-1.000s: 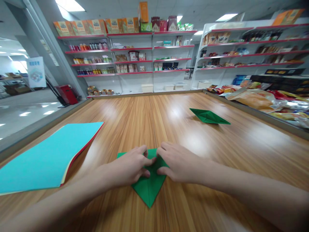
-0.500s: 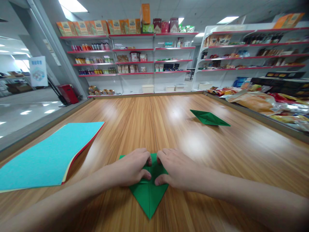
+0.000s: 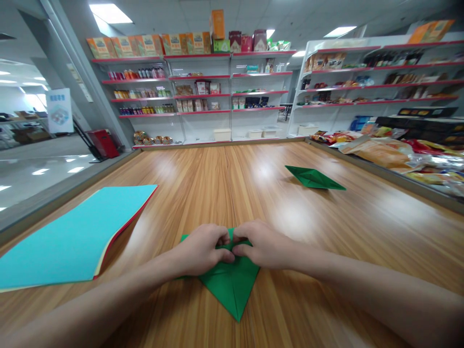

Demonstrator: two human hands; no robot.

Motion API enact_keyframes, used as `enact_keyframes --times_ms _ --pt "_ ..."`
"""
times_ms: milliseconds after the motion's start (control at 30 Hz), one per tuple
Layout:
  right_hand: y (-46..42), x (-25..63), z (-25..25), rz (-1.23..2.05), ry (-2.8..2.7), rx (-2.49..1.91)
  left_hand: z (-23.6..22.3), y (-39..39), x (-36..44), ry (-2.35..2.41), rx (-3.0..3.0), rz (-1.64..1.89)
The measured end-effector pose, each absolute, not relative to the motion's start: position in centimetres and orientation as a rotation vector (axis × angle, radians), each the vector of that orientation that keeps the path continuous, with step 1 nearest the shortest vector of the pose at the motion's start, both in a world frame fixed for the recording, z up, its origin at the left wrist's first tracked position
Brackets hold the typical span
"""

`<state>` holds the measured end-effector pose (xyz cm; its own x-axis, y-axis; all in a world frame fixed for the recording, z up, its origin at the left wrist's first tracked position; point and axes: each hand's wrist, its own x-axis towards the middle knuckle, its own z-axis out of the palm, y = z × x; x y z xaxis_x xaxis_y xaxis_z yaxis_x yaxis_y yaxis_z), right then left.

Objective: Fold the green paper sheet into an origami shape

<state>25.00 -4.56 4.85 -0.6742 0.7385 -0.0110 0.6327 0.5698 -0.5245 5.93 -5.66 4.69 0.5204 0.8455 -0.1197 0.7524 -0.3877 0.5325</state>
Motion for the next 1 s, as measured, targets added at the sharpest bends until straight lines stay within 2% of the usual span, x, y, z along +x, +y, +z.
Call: enact_keyframes --times_ms 133,300,433,633,733,867,1000 --pt "-4.0 24.7 4.2 0.886 -2.403 -1.213 4.7 -4.6 5.1 1.273 2.115 0.310" --pt "-2.8 25.1 4.4 0.824 -2.360 -1.221 4.9 -3.1 2.9 1.265 2.210 0.348" --pt "-2.0 25.9 4.5 0.777 -2.358 -1.267 4.3 -2.4 0.9 1.250 2.510 0.439" --pt "-1.3 26.6 4.1 0.737 -2.377 -1.246 3.0 -1.1 -1.4 1.098 2.351 0.576" --pt "-1.6 26.4 4.0 0.603 -2.402 -1.220 2.7 -1.1 -0.9 1.143 2.228 0.703" --pt "-2.6 25.1 4.1 0.247 -2.365 -1.160 2.7 -2.3 1.7 1.208 2.155 0.761" --pt "-3.7 23.7 4.1 0.251 -2.376 -1.118 2.9 -3.8 4.2 1.161 2.137 0.789"
